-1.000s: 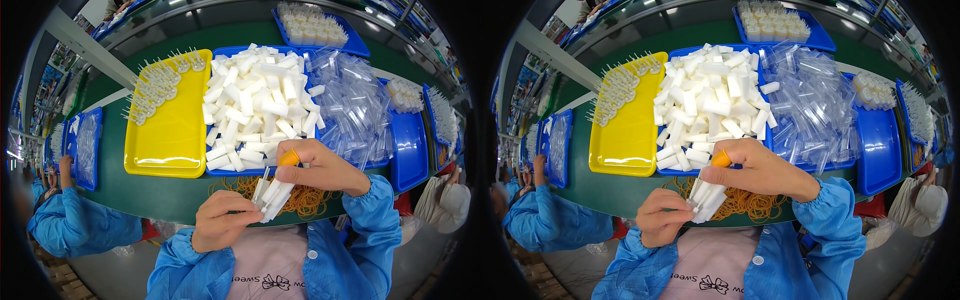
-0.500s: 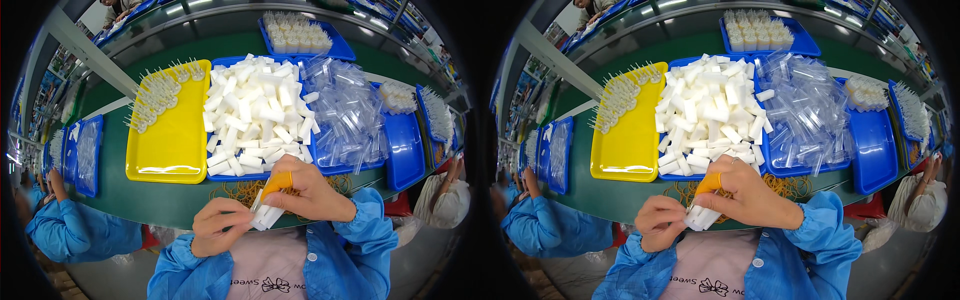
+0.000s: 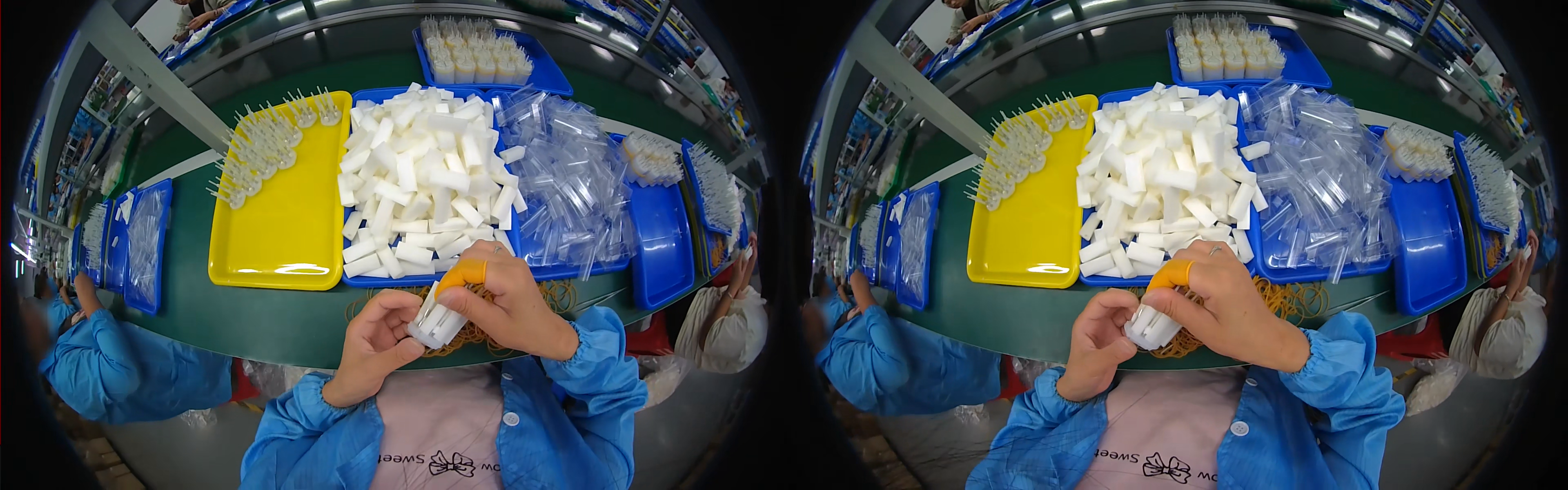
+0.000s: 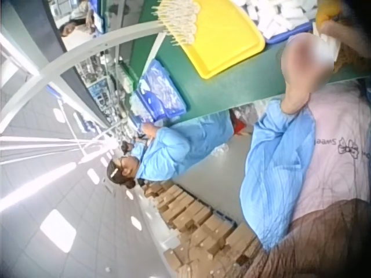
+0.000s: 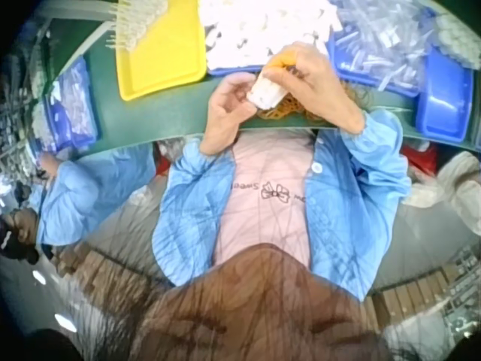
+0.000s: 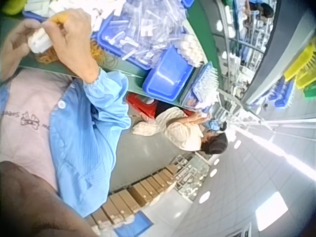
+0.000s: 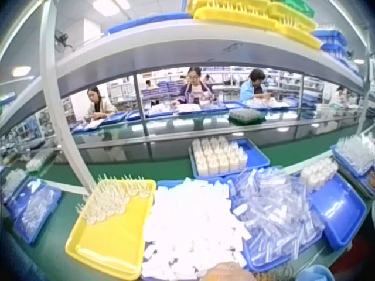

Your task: The person assembles small white cylindrical components into clear plastic tubes using a yellow rubber band and a yellow-handled tool. They pick up the white cylinders, insert them into the tubes, and secure them with the rubber band while working at a factory assembly line.

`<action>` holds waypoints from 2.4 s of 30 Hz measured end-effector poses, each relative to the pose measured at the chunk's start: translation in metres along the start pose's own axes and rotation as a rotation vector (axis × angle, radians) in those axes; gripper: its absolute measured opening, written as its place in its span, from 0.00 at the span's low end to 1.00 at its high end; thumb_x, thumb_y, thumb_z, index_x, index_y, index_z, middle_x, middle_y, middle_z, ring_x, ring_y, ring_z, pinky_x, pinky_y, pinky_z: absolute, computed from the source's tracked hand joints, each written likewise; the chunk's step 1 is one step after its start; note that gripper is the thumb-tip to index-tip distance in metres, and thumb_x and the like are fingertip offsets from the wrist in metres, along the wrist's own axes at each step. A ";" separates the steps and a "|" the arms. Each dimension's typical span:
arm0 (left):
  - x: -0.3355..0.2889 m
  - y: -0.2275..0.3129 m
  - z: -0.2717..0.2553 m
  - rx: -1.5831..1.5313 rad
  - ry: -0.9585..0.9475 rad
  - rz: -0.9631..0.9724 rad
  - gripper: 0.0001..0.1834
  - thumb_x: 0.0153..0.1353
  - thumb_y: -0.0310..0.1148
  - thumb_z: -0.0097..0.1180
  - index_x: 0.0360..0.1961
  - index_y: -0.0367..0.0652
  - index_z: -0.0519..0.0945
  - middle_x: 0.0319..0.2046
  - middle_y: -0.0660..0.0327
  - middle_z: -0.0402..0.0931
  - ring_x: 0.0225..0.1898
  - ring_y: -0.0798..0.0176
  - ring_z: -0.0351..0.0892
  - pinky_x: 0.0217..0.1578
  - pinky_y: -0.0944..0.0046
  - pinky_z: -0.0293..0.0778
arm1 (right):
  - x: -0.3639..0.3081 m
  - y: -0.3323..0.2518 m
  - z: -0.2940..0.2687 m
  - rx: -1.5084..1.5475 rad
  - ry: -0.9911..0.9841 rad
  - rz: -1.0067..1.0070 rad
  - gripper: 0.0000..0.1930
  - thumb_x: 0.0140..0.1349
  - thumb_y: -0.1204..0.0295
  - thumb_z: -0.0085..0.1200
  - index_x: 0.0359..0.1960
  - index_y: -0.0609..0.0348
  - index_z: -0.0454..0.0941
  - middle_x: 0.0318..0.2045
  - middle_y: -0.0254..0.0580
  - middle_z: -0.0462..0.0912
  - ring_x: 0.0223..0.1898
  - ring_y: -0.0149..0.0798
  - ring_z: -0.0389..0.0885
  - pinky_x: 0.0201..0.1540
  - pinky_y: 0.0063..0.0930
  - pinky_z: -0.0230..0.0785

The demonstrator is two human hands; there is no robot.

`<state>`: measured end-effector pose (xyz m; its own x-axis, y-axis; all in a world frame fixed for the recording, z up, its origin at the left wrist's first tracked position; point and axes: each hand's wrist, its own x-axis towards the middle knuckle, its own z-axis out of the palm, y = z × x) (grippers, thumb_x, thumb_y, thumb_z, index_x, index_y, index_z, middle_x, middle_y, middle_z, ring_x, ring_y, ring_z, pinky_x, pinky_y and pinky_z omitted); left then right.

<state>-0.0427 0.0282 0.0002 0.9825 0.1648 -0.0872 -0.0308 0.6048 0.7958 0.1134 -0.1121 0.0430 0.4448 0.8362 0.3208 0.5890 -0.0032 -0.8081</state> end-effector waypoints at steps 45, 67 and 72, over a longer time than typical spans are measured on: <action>0.023 -0.005 0.004 0.222 -0.052 0.251 0.12 0.64 0.26 0.52 0.48 0.35 0.73 0.46 0.61 0.65 0.44 0.72 0.69 0.45 0.71 0.67 | -0.009 0.016 0.000 0.629 0.068 0.504 0.13 0.65 0.64 0.51 0.35 0.65 0.79 0.29 0.32 0.80 0.30 0.22 0.74 0.34 0.17 0.66; 0.028 -0.006 0.008 0.025 -0.093 0.024 0.14 0.56 0.18 0.56 0.44 0.38 0.71 0.44 0.64 0.65 0.44 0.71 0.71 0.45 0.72 0.69 | -0.017 0.017 -0.007 0.473 0.094 0.459 0.10 0.63 0.68 0.54 0.33 0.64 0.79 0.27 0.32 0.80 0.30 0.23 0.74 0.33 0.20 0.66; 0.024 0.001 0.015 -0.022 -0.105 0.051 0.16 0.53 0.15 0.56 0.43 0.39 0.71 0.44 0.63 0.64 0.46 0.69 0.70 0.47 0.69 0.68 | -0.017 0.013 -0.009 0.378 0.104 0.373 0.08 0.60 0.69 0.55 0.33 0.63 0.80 0.28 0.38 0.79 0.30 0.30 0.75 0.33 0.24 0.67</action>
<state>-0.0162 0.0207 0.0079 0.9933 0.1142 0.0174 -0.0844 0.6149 0.7841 0.1194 -0.1314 0.0309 0.6530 0.7573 0.0101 0.1030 -0.0757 -0.9918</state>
